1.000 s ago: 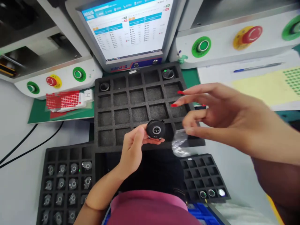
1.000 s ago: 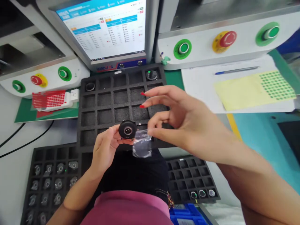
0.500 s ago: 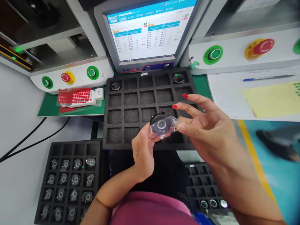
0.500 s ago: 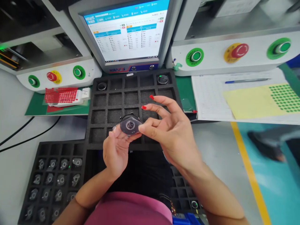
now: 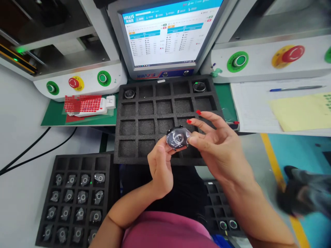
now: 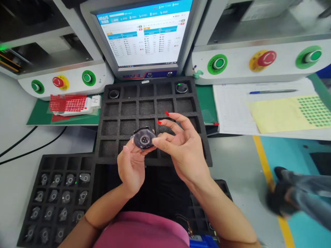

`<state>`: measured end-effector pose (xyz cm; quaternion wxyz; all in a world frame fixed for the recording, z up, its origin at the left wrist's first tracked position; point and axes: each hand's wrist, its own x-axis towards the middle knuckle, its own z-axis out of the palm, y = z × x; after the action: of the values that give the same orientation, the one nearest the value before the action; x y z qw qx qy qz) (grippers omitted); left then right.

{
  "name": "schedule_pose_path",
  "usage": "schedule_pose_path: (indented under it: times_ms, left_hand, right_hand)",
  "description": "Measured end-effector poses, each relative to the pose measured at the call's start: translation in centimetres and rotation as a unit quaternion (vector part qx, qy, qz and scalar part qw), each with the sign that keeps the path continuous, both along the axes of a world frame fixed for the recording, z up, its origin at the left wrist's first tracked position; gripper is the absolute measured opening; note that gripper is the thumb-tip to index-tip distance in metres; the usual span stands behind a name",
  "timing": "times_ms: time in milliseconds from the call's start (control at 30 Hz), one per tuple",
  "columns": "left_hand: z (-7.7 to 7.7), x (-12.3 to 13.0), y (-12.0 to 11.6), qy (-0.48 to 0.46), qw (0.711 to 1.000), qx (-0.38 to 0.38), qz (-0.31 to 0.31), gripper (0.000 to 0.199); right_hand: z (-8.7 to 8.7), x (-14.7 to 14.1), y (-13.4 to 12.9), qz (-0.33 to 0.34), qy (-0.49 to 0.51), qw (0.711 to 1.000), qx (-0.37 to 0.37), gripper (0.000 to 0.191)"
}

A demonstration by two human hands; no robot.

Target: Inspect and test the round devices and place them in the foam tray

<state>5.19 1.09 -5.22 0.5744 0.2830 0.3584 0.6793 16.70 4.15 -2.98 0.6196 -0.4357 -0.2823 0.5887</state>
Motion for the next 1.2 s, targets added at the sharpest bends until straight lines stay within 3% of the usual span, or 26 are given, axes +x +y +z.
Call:
schedule_pose_path:
  times_ms: [100,333,433,533,600,633,700,767,800,833,1033,1200]
  left_hand:
    - [-0.1,-0.2,0.1,0.044,0.999,0.007,-0.008,0.030]
    - [-0.1,-0.1,0.6,0.120,0.990,-0.072,0.008,0.029]
    - [0.6,-1.8,1.4,0.179,0.982,-0.065,0.003,0.029]
    - [1.6,-5.3,4.4,0.300,0.953,-0.001,0.042,0.026]
    - [2.1,-7.7,7.8,0.428,0.899,0.056,0.074,0.022]
    - [2.3,-8.6,9.8,0.515,0.847,0.088,0.095,0.019]
    - [2.3,-9.7,13.9,0.701,0.697,0.112,0.102,0.011]
    - [1.9,-9.6,17.4,0.833,0.541,0.106,0.044,0.014]
    - [1.7,-9.2,18.7,0.866,0.488,0.103,0.009,0.016]
    - [1.5,-8.7,19.7,0.884,0.455,0.104,-0.022,0.018]
    - [1.2,-8.0,21.4,0.902,0.393,0.125,-0.130,0.022]
    - [1.5,-9.5,22.2,0.901,0.373,0.130,-0.182,0.026]
  right_hand:
    - [0.0,-0.3,-0.1,-0.008,0.001,1.000,-0.001,0.055]
    - [-1.0,-1.0,-0.5,-0.076,-0.063,0.995,0.015,0.050]
    - [-1.8,-0.4,-1.1,-0.155,-0.105,0.982,0.020,0.049]
    - [-2.3,0.4,-2.2,-0.231,-0.123,0.964,0.044,0.045]
    - [-2.5,0.6,-3.2,-0.255,-0.124,0.957,0.062,0.042]
    - [-2.6,0.5,-3.6,-0.256,-0.123,0.956,0.070,0.041]
    - [-2.6,0.2,-4.4,-0.245,-0.124,0.958,0.083,0.039]
    - [-2.5,0.0,-5.0,-0.231,-0.131,0.959,0.098,0.039]
    - [-2.5,0.0,-5.2,-0.229,-0.136,0.958,0.105,0.039]
    - [-2.5,0.1,-5.4,-0.233,-0.144,0.955,0.110,0.039]
    - [-3.0,2.3,-6.1,-0.272,-0.174,0.941,0.101,0.037]
    - [-3.8,2.9,-6.1,-0.284,-0.179,0.939,0.080,0.038]
